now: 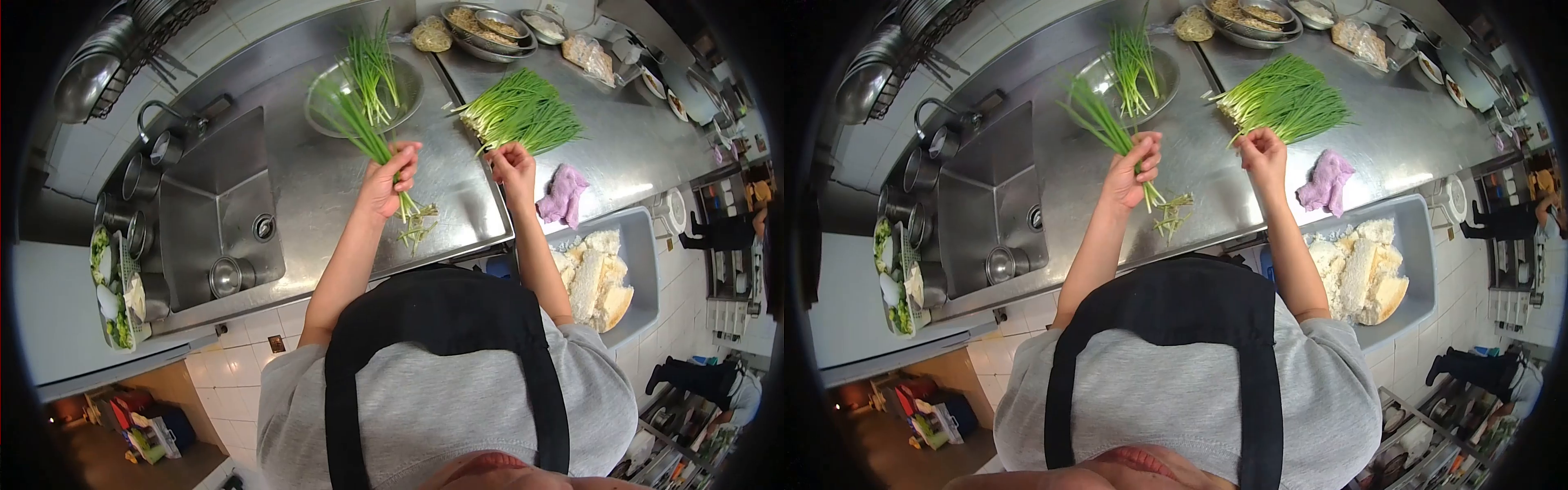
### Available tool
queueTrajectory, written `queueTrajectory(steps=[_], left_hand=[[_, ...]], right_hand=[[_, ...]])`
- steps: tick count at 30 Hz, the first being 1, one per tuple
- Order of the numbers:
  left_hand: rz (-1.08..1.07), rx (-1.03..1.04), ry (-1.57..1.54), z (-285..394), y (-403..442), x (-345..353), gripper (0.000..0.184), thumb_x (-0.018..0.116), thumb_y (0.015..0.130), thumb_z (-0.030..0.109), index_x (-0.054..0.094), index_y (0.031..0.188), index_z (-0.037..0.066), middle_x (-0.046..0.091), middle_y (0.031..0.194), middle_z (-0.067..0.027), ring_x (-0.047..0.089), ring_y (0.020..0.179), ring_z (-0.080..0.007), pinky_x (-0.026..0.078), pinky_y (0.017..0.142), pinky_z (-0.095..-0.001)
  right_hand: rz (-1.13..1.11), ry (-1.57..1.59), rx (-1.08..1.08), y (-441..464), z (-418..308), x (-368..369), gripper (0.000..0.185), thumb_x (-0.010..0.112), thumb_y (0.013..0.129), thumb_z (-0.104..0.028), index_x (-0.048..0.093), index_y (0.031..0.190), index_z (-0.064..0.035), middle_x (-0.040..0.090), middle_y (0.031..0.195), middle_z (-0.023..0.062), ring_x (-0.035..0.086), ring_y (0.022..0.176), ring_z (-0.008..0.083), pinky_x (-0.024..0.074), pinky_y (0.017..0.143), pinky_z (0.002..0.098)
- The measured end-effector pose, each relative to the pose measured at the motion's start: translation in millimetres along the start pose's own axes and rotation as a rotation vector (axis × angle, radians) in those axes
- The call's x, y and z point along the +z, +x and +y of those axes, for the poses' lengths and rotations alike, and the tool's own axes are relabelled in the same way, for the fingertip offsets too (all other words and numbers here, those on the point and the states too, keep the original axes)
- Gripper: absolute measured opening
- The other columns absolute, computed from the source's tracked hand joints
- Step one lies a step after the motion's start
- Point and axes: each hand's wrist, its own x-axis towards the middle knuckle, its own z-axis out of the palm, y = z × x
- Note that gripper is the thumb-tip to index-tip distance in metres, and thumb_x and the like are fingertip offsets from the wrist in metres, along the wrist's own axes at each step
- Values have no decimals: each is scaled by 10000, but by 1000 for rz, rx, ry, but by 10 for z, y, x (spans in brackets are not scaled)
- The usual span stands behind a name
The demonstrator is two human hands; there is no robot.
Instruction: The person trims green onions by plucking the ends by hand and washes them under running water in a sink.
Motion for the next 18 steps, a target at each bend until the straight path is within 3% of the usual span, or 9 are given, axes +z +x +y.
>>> queueTrajectory(steps=[3, 8, 18], left_hand=[[55, 13, 283, 7, 27, 107, 200, 617, 762, 134, 575, 902, -3, 523, 729, -16, 404, 518, -10, 267, 366, -124], [146, 36, 454, -21, 110, 177, 255, 675, 712, 173, 588, 887, 10, 562, 723, -19, 414, 517, -16, 277, 378, -140], [236, 156, 512, 56, 51, 70, 184, 705, 676, 147, 587, 765, 37, 570, 663, -10, 435, 504, -26, 281, 378, -151]], right_hand=[[-82, -15, 45, -67, -44, 189, 83, 574, 757, -40, 502, 717, -29, 589, 639, 52, 400, 413, 38, 304, 371, 173], [-430, 106, 158, -256, -149, 500, 59, 573, 770, -62, 528, 753, -29, 589, 635, 47, 400, 436, 25, 292, 395, 153], [-522, 108, 247, -349, -64, 700, 72, 587, 770, -81, 544, 751, -26, 583, 627, 38, 396, 437, 19, 282, 386, 154]])
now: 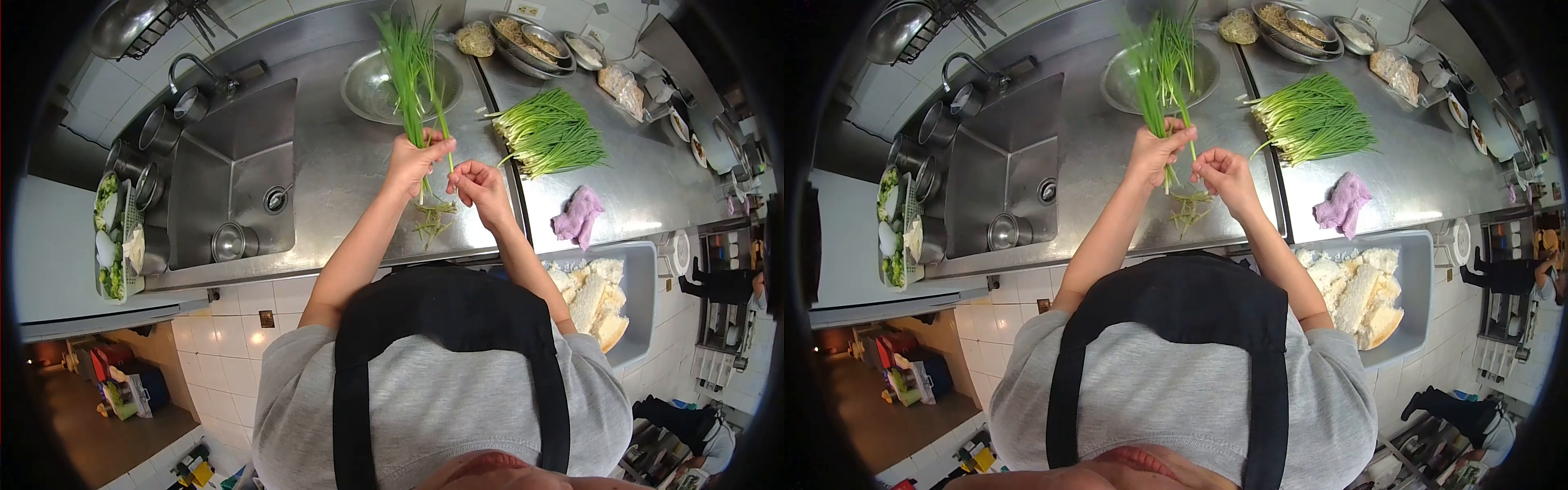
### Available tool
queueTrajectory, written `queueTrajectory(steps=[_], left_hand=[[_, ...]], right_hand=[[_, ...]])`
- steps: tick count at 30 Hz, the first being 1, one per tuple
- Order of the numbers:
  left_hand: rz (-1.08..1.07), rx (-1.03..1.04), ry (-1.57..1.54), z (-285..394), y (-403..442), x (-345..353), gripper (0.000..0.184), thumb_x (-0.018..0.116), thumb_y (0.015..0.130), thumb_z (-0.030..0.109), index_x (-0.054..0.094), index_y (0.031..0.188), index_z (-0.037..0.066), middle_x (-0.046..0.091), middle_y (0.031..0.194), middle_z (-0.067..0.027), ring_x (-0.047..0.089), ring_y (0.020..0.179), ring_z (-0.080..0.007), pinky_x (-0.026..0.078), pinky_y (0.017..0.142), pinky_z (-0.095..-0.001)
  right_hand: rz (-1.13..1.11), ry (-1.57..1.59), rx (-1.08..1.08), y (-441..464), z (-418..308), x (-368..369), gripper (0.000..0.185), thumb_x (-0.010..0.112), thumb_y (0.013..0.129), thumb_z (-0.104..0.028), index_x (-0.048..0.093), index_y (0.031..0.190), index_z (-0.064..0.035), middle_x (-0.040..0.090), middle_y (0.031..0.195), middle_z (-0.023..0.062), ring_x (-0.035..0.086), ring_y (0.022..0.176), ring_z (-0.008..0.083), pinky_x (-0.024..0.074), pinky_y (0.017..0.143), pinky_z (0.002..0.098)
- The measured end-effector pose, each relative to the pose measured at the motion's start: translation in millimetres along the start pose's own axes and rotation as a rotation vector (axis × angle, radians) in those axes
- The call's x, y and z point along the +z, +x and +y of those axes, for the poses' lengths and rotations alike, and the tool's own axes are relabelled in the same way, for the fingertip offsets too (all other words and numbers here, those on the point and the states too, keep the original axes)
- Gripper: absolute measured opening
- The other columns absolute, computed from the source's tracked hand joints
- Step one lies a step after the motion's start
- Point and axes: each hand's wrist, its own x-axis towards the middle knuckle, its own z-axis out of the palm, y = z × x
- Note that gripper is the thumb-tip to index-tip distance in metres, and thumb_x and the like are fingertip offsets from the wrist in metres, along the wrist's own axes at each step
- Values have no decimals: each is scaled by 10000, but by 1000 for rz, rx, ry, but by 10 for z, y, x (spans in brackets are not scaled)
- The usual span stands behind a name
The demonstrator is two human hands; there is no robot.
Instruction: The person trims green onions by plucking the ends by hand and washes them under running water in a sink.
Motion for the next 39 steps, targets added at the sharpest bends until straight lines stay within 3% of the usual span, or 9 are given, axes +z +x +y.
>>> queueTrajectory(steps=[6, 11, 14, 16, 20, 22, 28, 33, 39], left_hand=[[95, 17, -128, 208, 29, -260, 189, 690, 693, 129, 592, 816, 25, 607, 732, -47, 461, 543, -20, 282, 380, -130], [24, 38, -105, 208, -11, -336, 227, 643, 738, 127, 583, 923, 12, 612, 792, -56, 482, 592, -30, 289, 389, -128], [-13, 35, -95, 245, -68, -296, 239, 617, 753, 116, 565, 967, 21, 603, 813, -52, 479, 618, -38, 287, 398, -122], [-32, 64, -79, 220, -64, -299, 227, 602, 762, 116, 558, 965, 26, 590, 797, -41, 473, 626, -42, 296, 407, -128], [-5, 23, -209, 80, -24, -296, 127, 569, 780, 123, 542, 878, 47, 535, 726, -6, 456, 643, -51, 325, 433, -154], [-53, 47, -197, -59, 23, -314, 122, 561, 806, 187, 520, 810, 73, 514, 687, 0, 455, 603, -56, 347, 442, -178], [126, -3, -331, -68, -30, -138, 222, 546, 825, 284, 503, 804, 68, 456, 597, 9, 395, 461, -48, 316, 384, -181], [-77, -7, -374, -117, 23, -190, 156, 565, 813, 198, 512, 827, 52, 394, 580, 33, 351, 443, -17, 251, 358, -158], [-64, -43, -127, -54, 33, -47, 165, 621, 763, 167, 578, 817, 18, 455, 586, 37, 376, 451, -9, 242, 345, -154]], right_hand=[[1, -253, 133, -109, 254, -109, 86, 603, 743, -68, 563, 747, 8, 585, 625, 41, 464, 466, 41, 339, 401, 170], [36, -619, -186, -45, 325, -136, 66, 580, 754, -37, 570, 810, -3, 575, 639, 35, 517, 535, 50, 394, 458, 171], [48, -546, 115, -22, 235, -156, 105, 595, 748, -73, 575, 809, 11, 584, 670, 67, 561, 591, 100, 438, 526, 219], [-94, -887, -381, 27, 253, -225, 163, 619, 718, -155, 588, 747, 3, 608, 668, 98, 578, 578, 249, 446, 555, 316], [71, -950, 14, 55, 317, -296, 317, 592, 757, -258, 540, 596, 9, 555, 537, 114, 548, 533, 299, 417, 527, 371], [173, -983, -75, 99, 509, -475, 318, 579, 773, -238, 516, 577, 4, 520, 499, 107, 516, 455, 252, 400, 476, 357], [773, 98, 39, 143, 456, -945, 233, 539, 819, -244, 475, 724, -42, 426, 501, 12, 383, 347, 94, 285, 308, 225], [549, 299, 272, 239, 565, -1021, 212, 544, 813, -231, 539, 840, -21, 452, 561, -3, 361, 379, 78, 262, 340, 199], [295, -35, 61, 230, 326, -554, 155, 527, 818, -144, 568, 751, -10, 434, 538, -32, 335, 404, 31, 241, 368, 175]])
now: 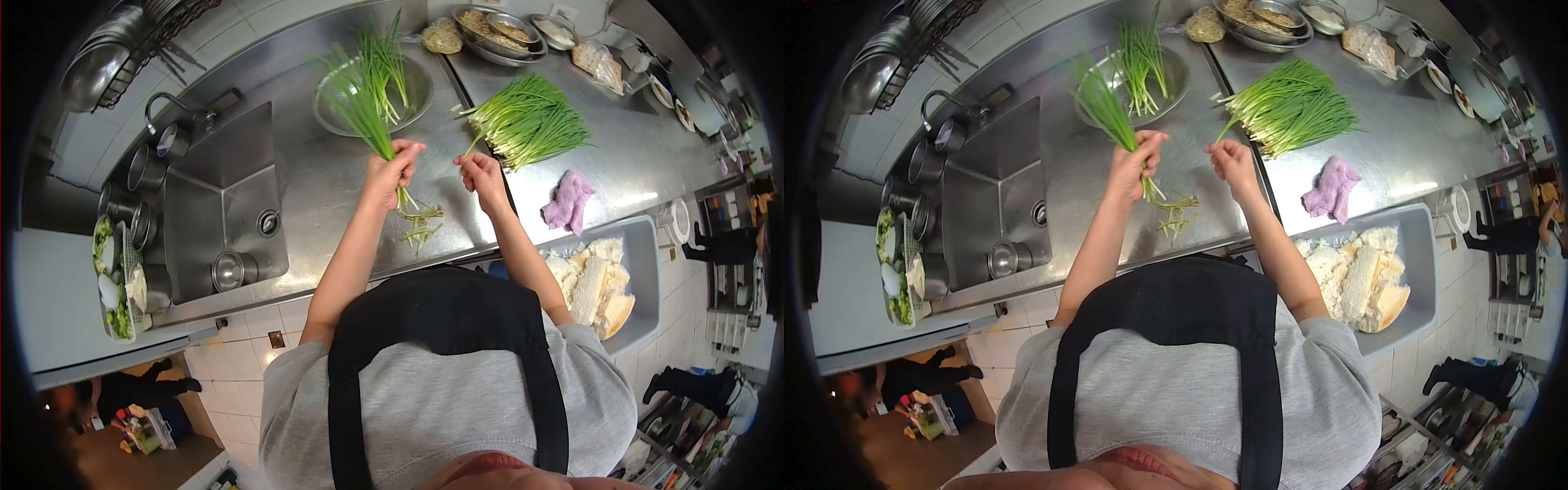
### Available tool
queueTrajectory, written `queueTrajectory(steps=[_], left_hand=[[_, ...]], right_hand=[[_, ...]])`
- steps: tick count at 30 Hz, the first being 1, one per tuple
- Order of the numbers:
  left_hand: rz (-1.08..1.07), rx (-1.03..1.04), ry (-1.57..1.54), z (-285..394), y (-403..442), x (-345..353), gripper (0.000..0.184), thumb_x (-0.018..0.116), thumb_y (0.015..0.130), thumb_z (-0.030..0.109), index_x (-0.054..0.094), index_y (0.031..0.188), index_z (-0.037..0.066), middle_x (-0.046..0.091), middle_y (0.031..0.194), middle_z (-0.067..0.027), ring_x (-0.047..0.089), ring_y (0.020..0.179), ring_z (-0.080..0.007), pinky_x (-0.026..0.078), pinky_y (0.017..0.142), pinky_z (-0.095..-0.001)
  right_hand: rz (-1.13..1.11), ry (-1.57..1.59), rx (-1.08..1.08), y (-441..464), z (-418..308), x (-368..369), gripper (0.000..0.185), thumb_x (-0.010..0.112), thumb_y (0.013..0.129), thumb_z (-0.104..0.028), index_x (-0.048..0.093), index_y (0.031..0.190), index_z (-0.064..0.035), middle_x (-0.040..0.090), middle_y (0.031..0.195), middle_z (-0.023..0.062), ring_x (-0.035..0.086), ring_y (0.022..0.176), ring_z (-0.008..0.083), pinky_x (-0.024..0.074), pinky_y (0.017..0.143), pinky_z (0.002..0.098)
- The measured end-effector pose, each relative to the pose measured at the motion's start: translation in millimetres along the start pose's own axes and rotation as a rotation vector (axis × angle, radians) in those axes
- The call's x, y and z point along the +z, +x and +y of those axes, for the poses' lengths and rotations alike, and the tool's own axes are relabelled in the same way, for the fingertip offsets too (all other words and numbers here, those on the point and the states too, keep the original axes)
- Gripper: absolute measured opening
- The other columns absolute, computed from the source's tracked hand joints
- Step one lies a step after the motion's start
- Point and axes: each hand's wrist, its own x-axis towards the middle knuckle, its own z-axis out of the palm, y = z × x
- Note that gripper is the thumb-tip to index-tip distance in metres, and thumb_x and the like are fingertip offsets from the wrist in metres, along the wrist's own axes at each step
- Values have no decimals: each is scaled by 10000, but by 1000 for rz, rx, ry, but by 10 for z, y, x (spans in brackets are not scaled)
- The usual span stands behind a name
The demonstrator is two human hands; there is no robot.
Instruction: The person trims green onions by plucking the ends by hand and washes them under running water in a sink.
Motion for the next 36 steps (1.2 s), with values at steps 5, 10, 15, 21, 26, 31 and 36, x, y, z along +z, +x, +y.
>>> queueTrajectory(steps=[5, 10, 15, 21, 26, 31, 36], left_hand=[[35, 11, 228, -40, 35, 40, 242, 685, 697, 177, 598, 843, 5, 545, 671, 0, 445, 497, -32, 276, 355, -156], [36, -16, 240, -54, 14, -1, 183, 681, 697, 99, 579, 820, 11, 554, 667, -19, 449, 495, -25, 274, 347, -142], [164, 85, 0, 166, 15, -111, 140, 654, 716, 66, 561, 809, 20, 571, 702, -49, 451, 506, -23, 287, 355, -132], [131, 75, 6, 291, -55, -214, 125, 634, 743, 94, 552, 815, 35, 575, 753, -56, 488, 556, -33, 305, 363, -125], [44, 85, -47, 180, -64, -184, 147, 632, 745, 98, 538, 837, 33, 568, 767, -60, 494, 569, -42, 307, 365, -127], [14, 124, -60, 183, -113, -152, 157, 653, 723, 83, 544, 824, 31, 570, 750, -51, 511, 572, -59, 303, 362, -134], [108, 208, 153, 203, -127, -189, 151, 677, 693, 63, 565, 787, 22, 594, 722, -55, 548, 586, -72, 305, 353, -146]], right_hand=[[-304, -219, -104, -225, -215, 281, 159, 532, 805, -151, 600, 734, -26, 468, 554, -38, 388, 484, 32, 282, 427, 185], [-397, -394, -221, -229, -187, 348, 157, 534, 803, -138, 603, 740, -12, 485, 560, -27, 409, 520, 37, 314, 460, 205], [-397, -564, -192, -356, 74, 265, 139, 567, 755, -120, 616, 718, 4, 580, 597, 79, 497, 536, 98, 394, 510, 257], [-361, -560, -156, -305, 87, 245, 157, 568, 781, -146, 620, 768, 1, 532, 569, 10, 457, 506, 70, 366, 464, 222], [-426, -127, -106, -320, -354, 544, 170, 532, 819, -157, 608, 844, -8, 499, 611, -23, 387, 501, 31, 303, 444, 177], [-466, -218, -184, -257, -336, 589, 155, 553, 803, -139, 610, 858, -5, 504, 626, -16, 393, 510, 39, 308, 462, 175], [-388, -20, -93, -317, -270, 551, 111, 537, 786, -65, 606, 825, 14, 521, 631, -17, 404, 518, 35, 312, 463, 170]])
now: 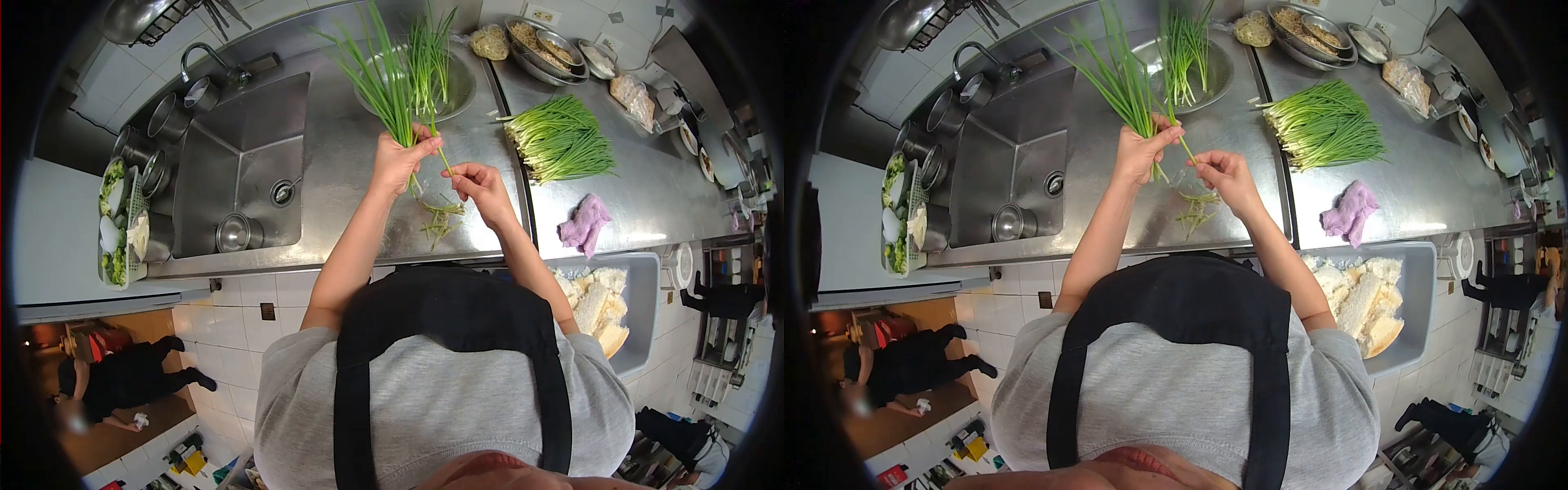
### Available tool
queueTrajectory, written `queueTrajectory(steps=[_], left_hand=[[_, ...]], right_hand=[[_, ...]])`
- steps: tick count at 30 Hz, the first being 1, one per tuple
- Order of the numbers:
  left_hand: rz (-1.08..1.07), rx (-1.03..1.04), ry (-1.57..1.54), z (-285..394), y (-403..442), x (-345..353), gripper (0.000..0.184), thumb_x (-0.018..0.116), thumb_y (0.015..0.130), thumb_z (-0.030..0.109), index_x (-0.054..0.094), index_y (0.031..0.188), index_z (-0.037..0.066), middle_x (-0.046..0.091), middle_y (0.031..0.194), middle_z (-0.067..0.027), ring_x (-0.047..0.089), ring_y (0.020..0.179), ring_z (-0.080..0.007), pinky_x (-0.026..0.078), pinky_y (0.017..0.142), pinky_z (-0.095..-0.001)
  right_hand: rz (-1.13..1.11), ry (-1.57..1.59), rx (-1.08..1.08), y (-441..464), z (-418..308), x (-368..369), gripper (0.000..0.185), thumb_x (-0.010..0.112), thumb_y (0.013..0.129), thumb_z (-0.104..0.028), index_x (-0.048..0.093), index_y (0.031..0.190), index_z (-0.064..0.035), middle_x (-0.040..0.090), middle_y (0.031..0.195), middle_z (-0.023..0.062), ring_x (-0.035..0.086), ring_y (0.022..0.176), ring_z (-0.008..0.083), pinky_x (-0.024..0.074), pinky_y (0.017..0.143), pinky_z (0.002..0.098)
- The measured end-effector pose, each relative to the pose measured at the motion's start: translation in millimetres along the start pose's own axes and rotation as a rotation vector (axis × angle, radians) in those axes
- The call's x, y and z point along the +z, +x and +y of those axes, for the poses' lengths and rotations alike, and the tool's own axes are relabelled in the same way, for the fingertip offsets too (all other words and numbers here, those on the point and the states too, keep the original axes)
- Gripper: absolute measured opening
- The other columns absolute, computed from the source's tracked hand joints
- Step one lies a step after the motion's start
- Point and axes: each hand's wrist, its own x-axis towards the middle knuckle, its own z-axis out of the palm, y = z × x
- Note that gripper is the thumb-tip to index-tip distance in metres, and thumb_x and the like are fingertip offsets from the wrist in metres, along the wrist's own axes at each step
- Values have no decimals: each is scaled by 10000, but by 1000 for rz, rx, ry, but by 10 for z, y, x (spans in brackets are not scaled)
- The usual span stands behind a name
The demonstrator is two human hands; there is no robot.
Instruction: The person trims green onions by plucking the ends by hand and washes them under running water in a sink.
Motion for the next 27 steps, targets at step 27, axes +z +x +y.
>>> queueTrajectory(steps=[27], left_hand=[[57, -20, -181, -203, -21, 51, 179, 587, 793, 170, 584, 868, 6, 602, 777, -78, 539, 665, -75, 310, 381, -139]], right_hand=[[15, -168, -6, -42, 62, 29, 149, 560, 792, -140, 608, 774, 0, 517, 603, -19, 404, 513, 30, 306, 458, 172]])
